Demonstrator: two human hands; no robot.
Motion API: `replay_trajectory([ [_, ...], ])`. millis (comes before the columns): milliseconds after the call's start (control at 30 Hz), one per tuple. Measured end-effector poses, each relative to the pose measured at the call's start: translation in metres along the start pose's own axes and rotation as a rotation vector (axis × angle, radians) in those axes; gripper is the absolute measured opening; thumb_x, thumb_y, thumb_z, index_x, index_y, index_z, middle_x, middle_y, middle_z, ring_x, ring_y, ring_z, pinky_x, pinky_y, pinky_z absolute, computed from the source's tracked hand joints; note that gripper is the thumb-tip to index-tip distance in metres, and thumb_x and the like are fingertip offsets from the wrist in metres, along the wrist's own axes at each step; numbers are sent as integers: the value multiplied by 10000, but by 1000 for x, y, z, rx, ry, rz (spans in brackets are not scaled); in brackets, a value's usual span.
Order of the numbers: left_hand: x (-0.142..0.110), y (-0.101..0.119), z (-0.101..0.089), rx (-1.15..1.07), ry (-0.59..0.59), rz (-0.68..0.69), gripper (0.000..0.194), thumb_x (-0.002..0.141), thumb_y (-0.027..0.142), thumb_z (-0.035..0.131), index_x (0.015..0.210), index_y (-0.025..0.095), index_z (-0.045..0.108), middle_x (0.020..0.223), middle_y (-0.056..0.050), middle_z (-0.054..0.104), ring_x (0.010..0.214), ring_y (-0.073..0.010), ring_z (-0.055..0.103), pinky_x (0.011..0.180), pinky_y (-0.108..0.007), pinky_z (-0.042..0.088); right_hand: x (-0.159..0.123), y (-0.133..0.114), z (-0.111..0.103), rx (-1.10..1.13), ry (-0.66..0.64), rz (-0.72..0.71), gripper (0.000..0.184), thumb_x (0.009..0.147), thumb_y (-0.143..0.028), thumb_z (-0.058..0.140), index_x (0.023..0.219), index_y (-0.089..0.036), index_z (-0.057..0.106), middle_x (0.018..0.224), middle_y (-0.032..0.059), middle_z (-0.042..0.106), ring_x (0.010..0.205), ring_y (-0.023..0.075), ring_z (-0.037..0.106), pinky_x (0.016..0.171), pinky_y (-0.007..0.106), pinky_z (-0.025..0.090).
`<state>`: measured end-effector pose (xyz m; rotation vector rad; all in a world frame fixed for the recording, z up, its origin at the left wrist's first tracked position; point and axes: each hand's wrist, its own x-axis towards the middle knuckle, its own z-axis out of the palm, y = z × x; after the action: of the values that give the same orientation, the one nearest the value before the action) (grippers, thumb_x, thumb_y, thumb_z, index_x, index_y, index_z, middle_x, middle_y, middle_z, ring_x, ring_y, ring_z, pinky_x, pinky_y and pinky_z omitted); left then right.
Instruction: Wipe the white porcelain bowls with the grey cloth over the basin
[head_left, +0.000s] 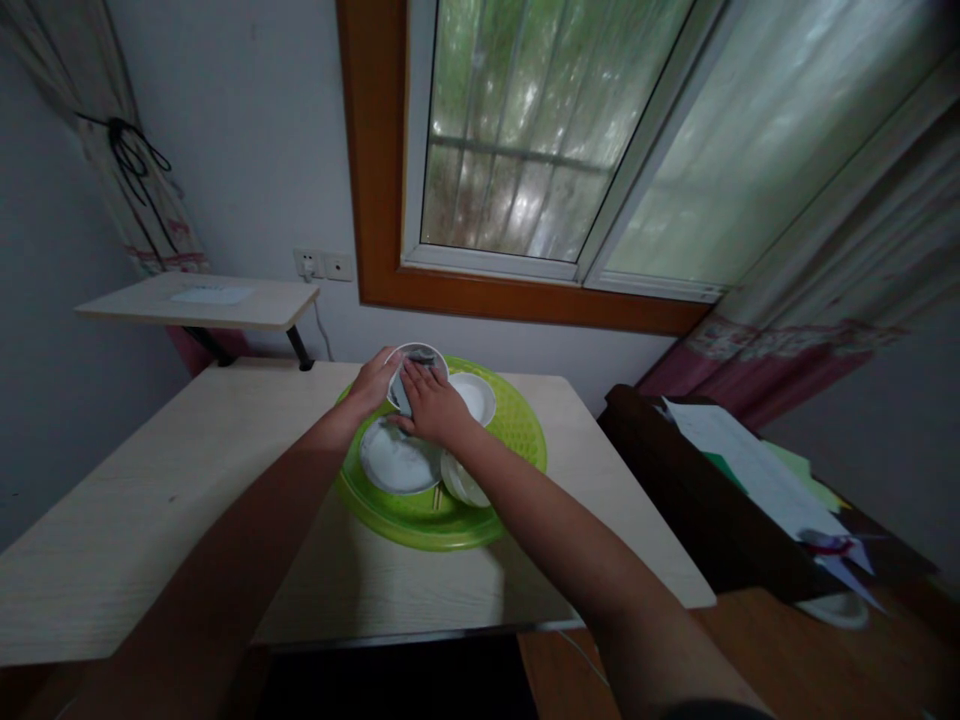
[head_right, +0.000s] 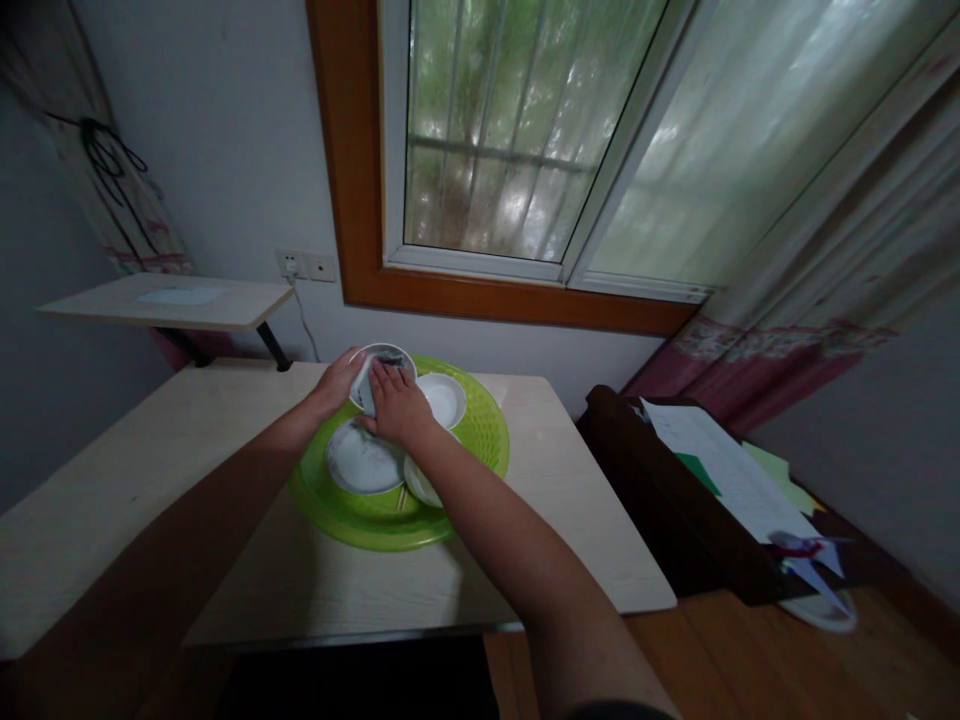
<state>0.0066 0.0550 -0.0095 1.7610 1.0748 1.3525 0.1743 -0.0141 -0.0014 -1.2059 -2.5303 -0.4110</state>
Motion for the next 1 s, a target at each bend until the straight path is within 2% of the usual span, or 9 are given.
replay_trajectory([
  [200, -2, 9, -5, 161, 45, -3, 522, 955, 609, 410, 1149, 200, 670, 1060, -75, 721, 955, -230, 649, 889, -359, 512, 7, -13, -9, -87, -49, 172, 785, 921, -434, 654, 1442, 120, 461, 1543, 353, 408, 1448, 403, 414, 1246, 528, 219],
  [267, -3, 12, -7, 226, 59, 3, 512, 962, 594, 401, 1145, 201, 672, 1071, -79, 722, 972, -235, 649, 911, -364, 506, 10, -17, -13, -116, -89, 144, 612, 932, -380, 626, 1321, 93, 605, 1431, 351, 542, 1352, 392, 521, 1200, 510, 283],
  [333, -4, 16, -8, 264, 90, 5, 507, 970, 582, 387, 1141, 199, 672, 1083, -85, 721, 988, -240, 649, 933, -371, 500, 10, -18, -16, -120, -121, 59, 436, 939, -346, 599, 1141, 16, 733, 1224, 299, 697, 1174, 358, 642, 1133, 487, 351],
  [433, -4, 16, -10, 298, 138, 5, 508, 978, 573, 374, 1139, 196, 674, 1109, -98, 718, 1026, -257, 648, 973, -397, 488, 9, -14, -19, -71, -124, -36, 352, 926, -370, 613, 982, -63, 776, 979, 201, 776, 956, 309, 709, 1056, 463, 405],
  [567, -1, 11, -12, 298, 172, -4, 484, 978, 553, 393, 1159, 196, 666, 1156, -114, 710, 1103, -276, 637, 1042, -428, 462, 6, -8, -15, 99, -57, -105, 437, 941, -427, 622, 1202, -86, 705, 1142, 143, 766, 1047, 271, 706, 1095, 414, 395],
  [667, 1, 8, -14, 250, 220, -7, 482, 983, 565, 389, 1143, 201, 661, 1156, -111, 708, 1119, -268, 634, 1053, -418, 462, 4, -4, -12, 208, -12, -118, 616, 967, -529, 597, 1398, -90, 577, 1349, 148, 683, 1238, 261, 635, 1197, 418, 310],
  [767, 1, 9, -15, 223, 267, -15, 480, 987, 569, 383, 1133, 200, 653, 1141, -109, 706, 1099, -266, 641, 1037, -416, 472, 4, -3, -11, 255, -22, -103, 751, 962, -651, 544, 1463, -92, 511, 1445, 172, 610, 1358, 272, 554, 1260, 461, 219],
  [833, 0, 10, -15, 221, 266, -12, 477, 989, 564, 381, 1134, 196, 649, 1145, -113, 705, 1097, -269, 642, 1033, -422, 475, 3, -4, -12, 267, -45, -102, 767, 985, -670, 473, 1489, -92, 481, 1483, 183, 573, 1403, 271, 515, 1275, 480, 189],
  [1000, 0, 10, -11, 208, 163, 54, 475, 976, 561, 415, 1160, 192, 652, 1189, -114, 699, 1139, -257, 631, 1054, -401, 466, 3, -5, -10, 249, -106, -124, 658, 1079, -542, 294, 1515, -73, 443, 1531, 189, 520, 1457, 254, 462, 1275, 486, 209],
])
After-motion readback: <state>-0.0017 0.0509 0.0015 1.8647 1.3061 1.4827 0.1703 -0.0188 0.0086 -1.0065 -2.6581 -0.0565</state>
